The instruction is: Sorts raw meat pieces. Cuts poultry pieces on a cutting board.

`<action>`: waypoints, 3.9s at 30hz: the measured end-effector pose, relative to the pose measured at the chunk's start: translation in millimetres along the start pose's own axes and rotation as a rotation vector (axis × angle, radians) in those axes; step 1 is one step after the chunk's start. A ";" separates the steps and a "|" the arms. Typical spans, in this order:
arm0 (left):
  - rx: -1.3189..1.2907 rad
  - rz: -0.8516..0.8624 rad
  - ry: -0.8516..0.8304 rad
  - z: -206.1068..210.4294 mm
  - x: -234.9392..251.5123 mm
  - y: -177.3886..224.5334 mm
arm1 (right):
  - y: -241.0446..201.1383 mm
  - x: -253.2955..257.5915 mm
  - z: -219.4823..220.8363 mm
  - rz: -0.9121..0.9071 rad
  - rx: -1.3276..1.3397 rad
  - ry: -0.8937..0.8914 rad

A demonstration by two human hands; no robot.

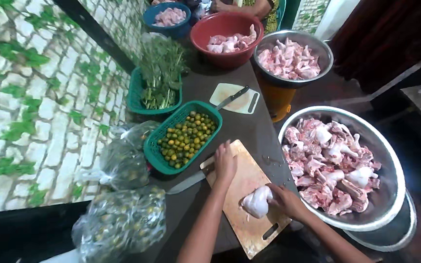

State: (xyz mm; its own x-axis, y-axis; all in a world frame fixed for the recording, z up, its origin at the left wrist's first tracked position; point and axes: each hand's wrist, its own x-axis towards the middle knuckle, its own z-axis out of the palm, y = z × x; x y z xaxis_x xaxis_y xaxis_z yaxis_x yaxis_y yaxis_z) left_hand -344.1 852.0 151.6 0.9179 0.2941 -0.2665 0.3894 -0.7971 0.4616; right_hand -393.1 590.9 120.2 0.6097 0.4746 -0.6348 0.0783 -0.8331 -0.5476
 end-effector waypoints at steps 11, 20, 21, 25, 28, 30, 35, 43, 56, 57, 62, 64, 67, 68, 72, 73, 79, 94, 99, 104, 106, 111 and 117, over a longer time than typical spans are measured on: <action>0.104 0.191 0.008 18.1 239.7 70.6 | 14.4 22.9 -10.6 -0.050 0.159 -0.160; 0.273 0.060 0.092 31.3 283.1 74.3 | 6.7 11.7 -13.8 -0.008 0.209 -0.142; 0.324 0.070 0.078 32.0 278.7 75.5 | 6.7 12.3 -12.0 -0.007 0.209 -0.140; 0.472 0.230 0.035 30.6 256.4 73.3 | 9.8 16.0 -3.3 -0.009 0.178 -0.111; 0.433 0.394 0.104 14.5 229.6 71.7 | 8.4 12.2 6.8 0.011 0.142 0.004; 0.360 0.497 0.220 -4.0 203.4 71.1 | 4.0 6.9 10.6 0.087 0.131 0.061; -0.055 0.568 0.544 -60.7 121.5 61.8 | -7.4 2.4 14.2 0.298 0.165 0.111; -0.791 0.724 0.828 -99.6 -23.7 35.0 | -24.1 -12.9 36.9 -0.204 0.128 -0.237; -1.559 0.594 0.483 -38.2 -151.9 31.9 | 1.5 24.5 29.3 -0.520 -0.039 0.286; -1.537 0.608 0.492 -29.3 -153.5 33.2 | 6.4 31.6 33.7 -0.503 -0.017 0.298; -1.392 0.472 0.464 37.1 -155.2 20.5 | 4.8 30.8 26.3 -0.427 0.091 0.259; -1.371 0.462 0.453 41.3 -153.7 21.5 | -4.0 31.9 23.3 -0.422 0.142 0.246; -1.362 0.485 0.420 32.9 -158.1 28.1 | -23.0 40.5 22.6 -0.423 0.102 0.192; -1.362 0.512 0.408 23.9 -162.0 32.1 | -28.4 44.6 23.3 -0.414 0.073 0.176; -1.328 0.633 0.391 -2.3 -175.4 44.6 | -32.8 58.0 18.9 -0.396 0.101 0.093; -1.318 0.602 0.404 9.6 -172.4 40.0 | -32.5 58.7 17.5 -0.396 0.118 0.075; -1.287 0.526 0.363 33.9 -165.7 25.3 | -34.4 57.9 16.2 -0.394 0.136 0.041; -1.175 0.762 0.306 5.8 -192.1 32.5 | -33.4 58.5 14.9 -0.357 0.152 -0.001; -1.166 0.607 0.297 52.2 -169.1 14.7 | -38.8 60.4 13.4 -0.348 0.144 -0.004; -1.255 0.717 0.298 -2.8 -185.8 28.7 | -32.5 63.9 18.5 -0.366 0.139 0.015; -1.268 0.766 0.307 -8.4 -185.8 34.0 | -30.1 65.6 16.3 -0.375 0.176 -0.017; -1.116 0.724 0.304 43.2 -168.6 19.2 | -39.4 71.8 -5.2 -0.383 0.156 -0.129; -1.254 0.820 0.247 -8.5 -184.2 33.6 | -49.3 71.9 -12.1 -0.341 0.078 -0.166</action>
State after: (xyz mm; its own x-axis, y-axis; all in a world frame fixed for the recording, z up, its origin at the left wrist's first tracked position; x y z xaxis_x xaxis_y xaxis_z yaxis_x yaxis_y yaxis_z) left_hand -499.4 775.5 223.5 0.8466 0.1855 0.4988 -0.5247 0.1339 0.8407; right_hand -343.6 662.7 108.2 0.4224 0.7658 -0.4849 0.1909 -0.5981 -0.7783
